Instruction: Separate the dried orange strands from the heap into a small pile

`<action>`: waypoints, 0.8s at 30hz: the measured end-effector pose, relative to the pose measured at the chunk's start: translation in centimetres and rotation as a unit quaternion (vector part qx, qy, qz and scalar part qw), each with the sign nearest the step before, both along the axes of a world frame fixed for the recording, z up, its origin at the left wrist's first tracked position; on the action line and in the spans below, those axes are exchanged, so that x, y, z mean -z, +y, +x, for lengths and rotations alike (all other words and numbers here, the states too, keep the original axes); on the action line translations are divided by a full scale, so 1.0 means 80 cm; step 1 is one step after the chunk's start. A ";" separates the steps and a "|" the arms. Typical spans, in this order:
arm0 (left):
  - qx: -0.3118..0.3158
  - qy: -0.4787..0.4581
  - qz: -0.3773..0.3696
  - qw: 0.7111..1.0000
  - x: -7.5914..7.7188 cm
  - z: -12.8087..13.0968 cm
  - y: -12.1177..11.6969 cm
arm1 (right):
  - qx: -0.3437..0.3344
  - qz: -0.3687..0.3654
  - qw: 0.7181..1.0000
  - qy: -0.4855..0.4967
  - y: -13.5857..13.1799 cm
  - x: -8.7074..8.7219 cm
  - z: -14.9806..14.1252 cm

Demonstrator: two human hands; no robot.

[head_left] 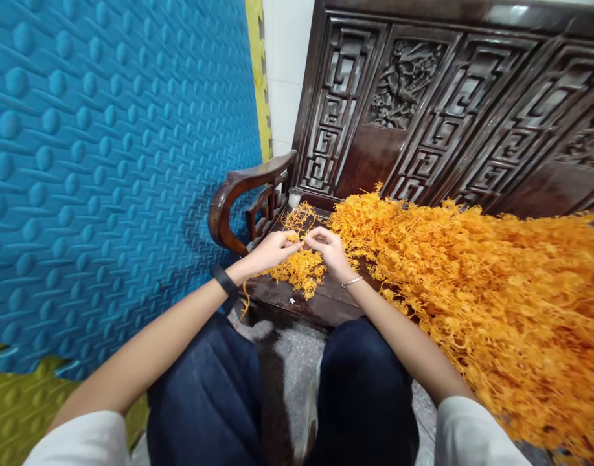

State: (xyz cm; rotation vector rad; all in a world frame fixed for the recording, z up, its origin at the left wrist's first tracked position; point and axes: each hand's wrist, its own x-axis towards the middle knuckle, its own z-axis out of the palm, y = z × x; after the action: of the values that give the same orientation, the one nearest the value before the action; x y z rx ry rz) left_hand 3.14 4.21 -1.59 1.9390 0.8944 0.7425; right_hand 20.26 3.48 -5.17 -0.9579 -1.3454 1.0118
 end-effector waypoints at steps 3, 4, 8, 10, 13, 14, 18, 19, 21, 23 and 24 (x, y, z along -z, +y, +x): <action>-0.003 0.028 0.003 1.000 0.008 0.010 0.000 | 0.010 -0.011 1.000 0.009 -0.001 0.004 -0.002; -0.007 0.035 0.008 0.999 0.009 0.012 0.000 | 0.012 -0.014 1.000 0.008 -0.001 0.005 -0.005; -0.053 0.036 0.021 0.998 0.006 0.019 -0.004 | 0.048 -0.025 0.999 0.006 0.012 0.012 -0.005; -0.043 0.041 -0.018 0.998 0.001 0.019 -0.012 | 0.130 -0.048 0.990 0.041 0.024 0.015 0.011; 0.018 0.040 -0.067 0.997 -0.003 0.011 -0.027 | 0.263 -0.072 0.958 0.093 0.035 0.020 0.059; 0.032 0.033 -0.061 0.997 -0.003 0.007 -0.030 | 0.286 -0.069 0.951 0.096 0.035 0.023 0.076; 0.002 0.010 -0.028 1.000 0.000 -0.012 -0.025 | 0.291 -0.076 0.951 0.072 0.023 0.041 0.111; -0.018 0.005 -0.032 0.999 0.001 -0.015 -0.021 | 0.280 -0.080 0.955 0.063 0.019 0.045 0.110; -0.057 -0.014 -0.048 0.997 0.002 -0.019 -0.011 | 0.251 -0.080 0.964 0.035 0.014 0.051 0.096; -0.077 -0.042 -0.068 0.994 0.002 -0.017 -0.003 | 0.209 -0.060 0.976 -0.017 0.011 0.051 0.076; -0.077 -0.054 -0.081 0.992 0.002 -0.016 -0.001 | 0.184 -0.041 0.981 -0.054 0.010 0.049 0.065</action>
State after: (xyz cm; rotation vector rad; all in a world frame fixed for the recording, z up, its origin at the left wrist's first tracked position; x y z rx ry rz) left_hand 1.90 4.16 -1.76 1.6859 1.0132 0.8289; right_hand 25.44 4.28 -9.10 -1.2857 -1.1635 0.7438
